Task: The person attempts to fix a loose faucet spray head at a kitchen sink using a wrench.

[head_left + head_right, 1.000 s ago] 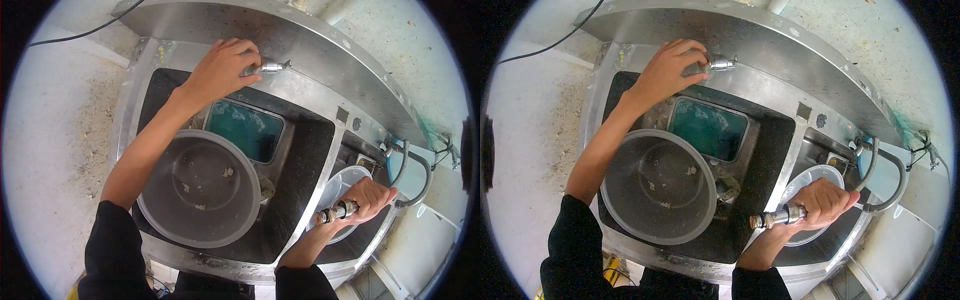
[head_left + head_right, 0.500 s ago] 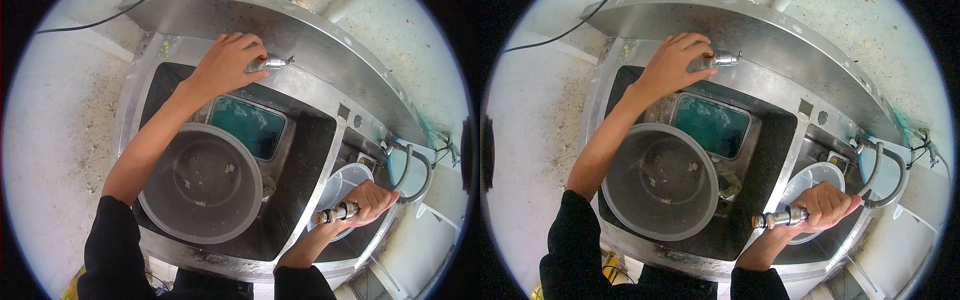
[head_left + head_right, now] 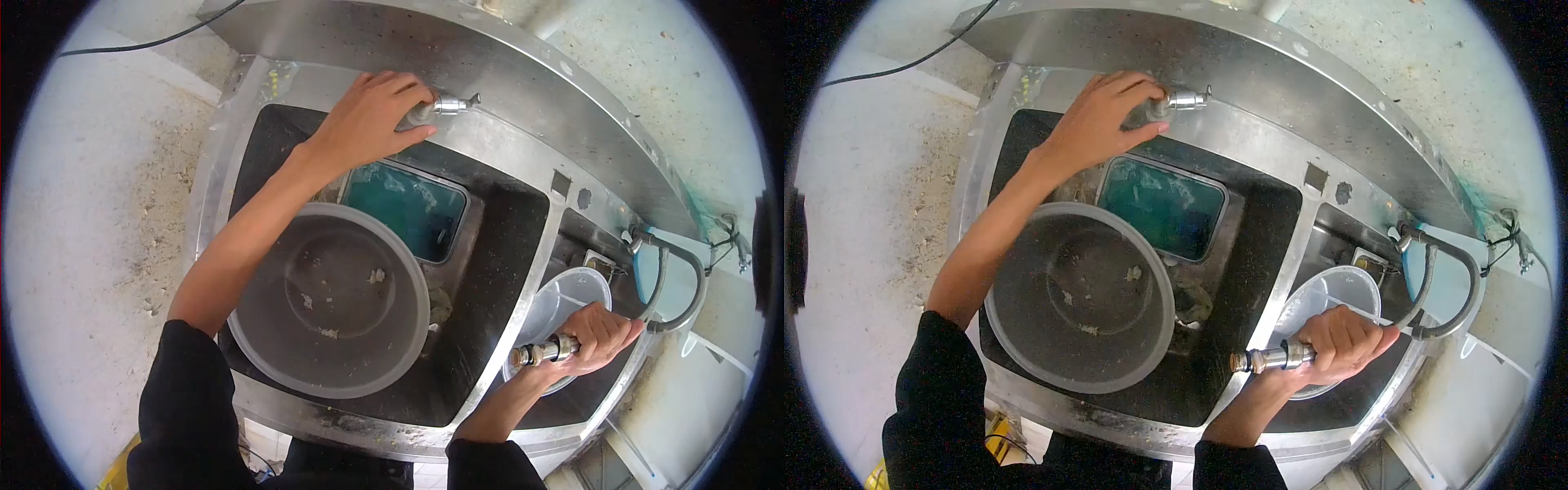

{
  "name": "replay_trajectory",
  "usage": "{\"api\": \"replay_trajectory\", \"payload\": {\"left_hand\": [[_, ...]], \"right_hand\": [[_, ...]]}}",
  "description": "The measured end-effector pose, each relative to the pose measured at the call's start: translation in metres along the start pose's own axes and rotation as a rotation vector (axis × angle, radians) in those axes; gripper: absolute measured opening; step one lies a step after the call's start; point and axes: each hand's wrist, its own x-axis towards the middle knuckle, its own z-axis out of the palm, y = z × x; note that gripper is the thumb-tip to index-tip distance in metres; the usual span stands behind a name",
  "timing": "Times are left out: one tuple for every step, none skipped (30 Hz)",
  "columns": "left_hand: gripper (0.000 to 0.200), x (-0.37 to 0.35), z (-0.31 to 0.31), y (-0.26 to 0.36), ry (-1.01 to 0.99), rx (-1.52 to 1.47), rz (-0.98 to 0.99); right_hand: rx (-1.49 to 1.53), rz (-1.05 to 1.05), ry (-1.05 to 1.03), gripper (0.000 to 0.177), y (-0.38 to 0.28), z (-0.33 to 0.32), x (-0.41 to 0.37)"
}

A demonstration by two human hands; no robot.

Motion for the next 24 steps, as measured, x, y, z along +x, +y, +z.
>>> {"api": "replay_trajectory", "payload": {"left_hand": [[0.041,0.001,0.0,0.0,0.14,-0.175,-0.046],[0.042,0.002,0.0,-0.001,0.279,-0.353,-0.093],[0.042,0.003,-0.004,-0.001,0.28,-0.353,-0.094],[0.044,0.005,-0.011,-0.003,0.329,-0.34,-0.106],[0.045,0.004,-0.015,-0.003,0.378,-0.33,-0.12],[0.045,0.002,-0.015,-0.003,0.38,-0.331,-0.125],[0.045,0.002,-0.017,-0.005,0.356,-0.251,-0.058],[0.045,0.003,-0.019,-0.005,0.332,-0.17,0.011],[0.045,0.002,-0.02,-0.004,0.334,-0.167,0.015],[0.044,0.002,-0.021,-0.002,0.264,-0.129,0.045],[0.043,0.001,-0.021,-0.001,0.194,-0.092,0.073],[0.043,0.0,-0.018,-0.001,0.195,-0.091,0.074],[0.042,-0.001,-0.014,-0.001,0.137,-0.065,0.068],[0.041,-0.001,-0.01,-0.001,0.078,-0.041,0.062],[0.041,0.002,-0.009,-0.001,0.079,-0.042,0.062],[0.039,0.004,-0.007,0.0,0.09,-0.019,0.062],[0.037,0.005,-0.005,0.0,0.1,0.003,0.061],[0.037,0.006,-0.004,-0.001,0.095,-0.003,0.057],[0.035,0.008,-0.004,-0.004,0.063,0.03,0.059],[0.033,0.009,-0.004,-0.006,0.031,0.063,0.062],[0.033,0.01,-0.005,-0.007,0.025,0.057,0.057],[0.028,0.011,-0.006,-0.008,0.014,0.055,0.076],[0.024,0.013,-0.007,-0.01,0.004,0.056,0.096],[0.024,0.016,-0.007,-0.014,-0.001,0.053,0.095]], "right_hand": [[0.003,0.0,-0.002,0.057,0.0,-0.002,0.0],[-0.02,0.003,0.004,0.057,-0.002,-0.004,0.0],[-0.045,0.006,0.01,0.057,-0.004,-0.006,-0.001],[-0.046,0.005,0.011,0.057,-0.006,-0.008,-0.001],[-0.055,0.005,0.034,0.057,-0.009,-0.009,-0.002],[-0.062,0.008,0.057,0.057,-0.011,-0.01,-0.002],[-0.06,0.011,0.051,0.057,-0.015,-0.011,-0.003],[-0.092,0.02,0.079,0.057,-0.019,-0.012,-0.006],[-0.125,0.028,0.11,0.058,-0.019,-0.011,-0.007],[-0.14,0.031,0.119,0.058,-0.017,-0.01,-0.008],[-0.137,0.031,0.115,0.058,-0.015,-0.011,-0.01],[-0.171,0.019,0.133,0.058,-0.014,-0.011,-0.012],[-0.205,0.007,0.151,0.058,-0.013,-0.011,-0.015],[-0.22,0.006,0.142,0.057,-0.011,-0.013,-0.016],[-0.221,0.006,0.142,0.057,-0.009,-0.014,-0.018],[-0.23,0.02,0.148,0.056,-0.009,-0.015,-0.02],[-0.239,0.034,0.156,0.056,-0.008,-0.016,-0.021],[-0.242,0.033,0.164,0.056,-0.006,-0.018,-0.021],[-0.26,0.047,0.146,0.055,-0.004,-0.021,-0.021],[-0.278,0.062,0.129,0.055,-0.002,-0.023,-0.022],[-0.28,0.062,0.139,0.055,0.0,-0.025,-0.022],[-0.271,0.066,0.133,0.055,0.002,-0.026,-0.021],[-0.26,0.068,0.125,0.054,0.004,-0.028,-0.021],[-0.26,0.066,0.13,0.054,0.005,-0.031,-0.022]]}}
